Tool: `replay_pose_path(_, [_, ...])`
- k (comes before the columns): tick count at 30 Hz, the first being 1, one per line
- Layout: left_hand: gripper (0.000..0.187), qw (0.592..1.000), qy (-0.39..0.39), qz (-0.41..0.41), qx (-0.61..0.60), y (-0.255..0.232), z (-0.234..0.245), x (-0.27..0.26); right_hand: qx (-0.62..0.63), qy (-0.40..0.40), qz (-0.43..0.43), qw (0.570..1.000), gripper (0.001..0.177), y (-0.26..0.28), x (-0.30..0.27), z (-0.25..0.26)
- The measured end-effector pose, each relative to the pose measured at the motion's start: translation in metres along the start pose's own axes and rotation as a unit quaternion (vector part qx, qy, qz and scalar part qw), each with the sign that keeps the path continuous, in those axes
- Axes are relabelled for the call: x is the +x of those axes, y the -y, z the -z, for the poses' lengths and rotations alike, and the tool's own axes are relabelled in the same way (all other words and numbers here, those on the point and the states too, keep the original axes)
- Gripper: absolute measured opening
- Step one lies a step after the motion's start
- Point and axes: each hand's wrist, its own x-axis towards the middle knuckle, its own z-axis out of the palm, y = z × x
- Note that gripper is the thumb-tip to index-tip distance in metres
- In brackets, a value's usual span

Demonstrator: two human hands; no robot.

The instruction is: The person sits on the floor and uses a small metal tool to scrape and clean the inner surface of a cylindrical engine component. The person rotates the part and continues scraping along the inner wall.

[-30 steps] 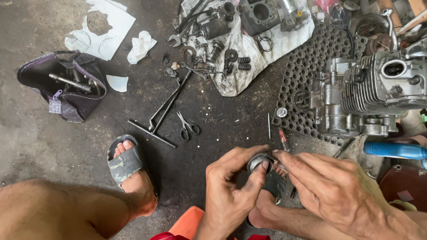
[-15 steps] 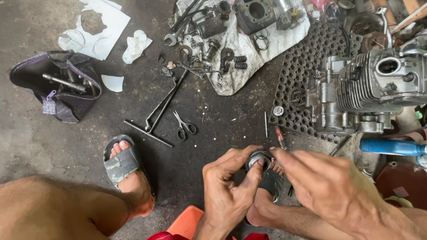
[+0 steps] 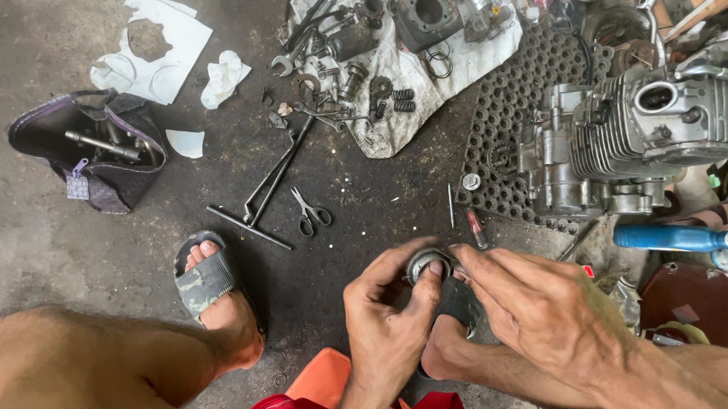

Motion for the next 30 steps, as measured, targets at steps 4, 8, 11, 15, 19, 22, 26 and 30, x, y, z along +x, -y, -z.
replay_pose_path(4, [0.032, 0.994, -0.055, 0.086, -0.041, 0.001, -0.006, -0.007, -0.012, -0.027, -0.002, 1.0, 0.028, 0.003, 0.002, -0.003])
replay_pose_path(8, [0.02, 0.994, -0.053, 0.019, -0.093, 0.004, -0.008, -0.007, -0.1, 0.021, 0.033, 0.994, 0.032, 0.004, 0.004, 0.005])
replay_pose_path(11, [0.018, 0.993, -0.019, 0.021, -0.111, 0.003, -0.006, -0.007, -0.182, 0.054, 0.074, 0.979, 0.03, 0.003, 0.008, 0.016])
replay_pose_path(15, [0.021, 0.998, 0.003, -0.037, -0.045, 0.006, -0.001, -0.003, 0.002, 0.064, -0.01, 0.998, 0.033, -0.001, 0.005, 0.01])
replay_pose_path(19, [0.018, 0.993, 0.062, -0.057, 0.082, -0.006, 0.01, 0.001, -0.181, 0.124, 0.084, 0.972, 0.036, -0.009, 0.005, 0.018])
replay_pose_path(22, [0.022, 0.989, 0.088, -0.055, 0.11, -0.005, 0.009, 0.002, -0.182, 0.139, 0.112, 0.967, 0.034, -0.012, 0.004, 0.016])
replay_pose_path(26, [0.021, 1.0, 0.002, 0.002, 0.021, -0.001, -0.002, -0.002, -0.111, 0.063, 0.062, 0.99, 0.042, -0.005, 0.005, 0.007])
replay_pose_path(30, [0.026, 0.988, -0.084, 0.092, -0.087, 0.003, -0.009, -0.01, -0.117, 0.015, 0.04, 0.992, 0.033, 0.005, 0.004, 0.0])
